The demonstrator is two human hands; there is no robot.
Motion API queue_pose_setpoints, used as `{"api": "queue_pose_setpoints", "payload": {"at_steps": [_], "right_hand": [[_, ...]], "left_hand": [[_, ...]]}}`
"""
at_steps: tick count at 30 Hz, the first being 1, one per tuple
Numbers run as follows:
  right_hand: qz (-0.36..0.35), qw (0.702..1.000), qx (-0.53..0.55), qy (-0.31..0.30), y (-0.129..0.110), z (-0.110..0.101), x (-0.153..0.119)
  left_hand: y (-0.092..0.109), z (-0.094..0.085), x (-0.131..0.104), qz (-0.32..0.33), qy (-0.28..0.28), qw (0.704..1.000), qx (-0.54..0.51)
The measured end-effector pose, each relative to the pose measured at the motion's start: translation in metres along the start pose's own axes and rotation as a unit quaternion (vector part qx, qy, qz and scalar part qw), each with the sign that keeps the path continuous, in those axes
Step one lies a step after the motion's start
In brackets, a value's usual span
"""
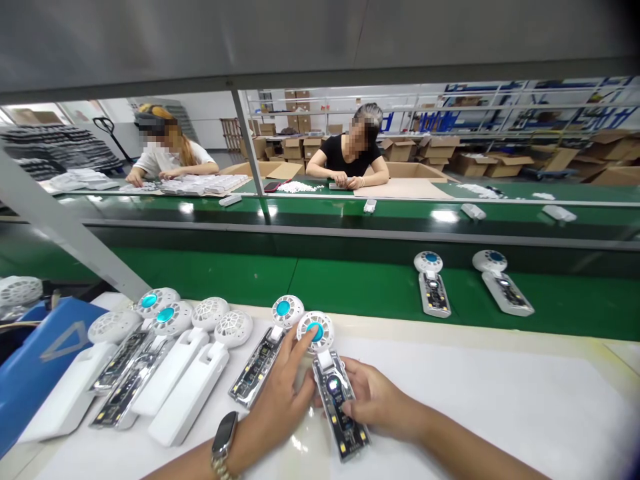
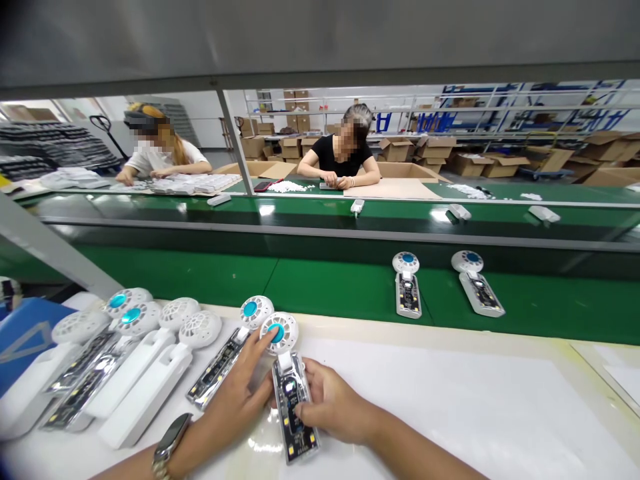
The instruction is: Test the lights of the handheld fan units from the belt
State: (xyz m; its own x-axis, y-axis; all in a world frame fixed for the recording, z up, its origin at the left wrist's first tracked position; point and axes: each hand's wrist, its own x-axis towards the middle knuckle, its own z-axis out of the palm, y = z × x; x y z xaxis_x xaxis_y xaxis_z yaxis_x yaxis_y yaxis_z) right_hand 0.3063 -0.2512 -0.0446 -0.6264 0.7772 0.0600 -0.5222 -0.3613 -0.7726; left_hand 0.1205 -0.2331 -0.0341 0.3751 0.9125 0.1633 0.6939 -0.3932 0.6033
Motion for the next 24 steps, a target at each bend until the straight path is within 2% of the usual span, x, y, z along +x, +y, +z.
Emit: {"api": "queue_pose_setpoints", "payload": {"at_steps": [5,20,22,24], "right_hand": [[0.002,1.0,-0.012,0.007,0.0,0.001,0.0],[-0.028,0.999,-0.034,0.026,0.002,0.008,0.0],[-0.041,0.997,-0.041,0.047,0.006,0.009,-0.002],[-0.058,0.991,-0.081,0.088,0.011,0.011,-0.005]], "left_hand": [[0.0,-0.001,0.0,-0.009,-0.01,1.0,-0.004],[0.001,0.0,0.0,0.012,0.011,1.0,-0.001],[-0.001,-0.001,-0.004,0.068,0.049,0.996,-0.001],[-0.004,-0.003,-0.011,0.2,0.062,0.978,-0.022]]}}
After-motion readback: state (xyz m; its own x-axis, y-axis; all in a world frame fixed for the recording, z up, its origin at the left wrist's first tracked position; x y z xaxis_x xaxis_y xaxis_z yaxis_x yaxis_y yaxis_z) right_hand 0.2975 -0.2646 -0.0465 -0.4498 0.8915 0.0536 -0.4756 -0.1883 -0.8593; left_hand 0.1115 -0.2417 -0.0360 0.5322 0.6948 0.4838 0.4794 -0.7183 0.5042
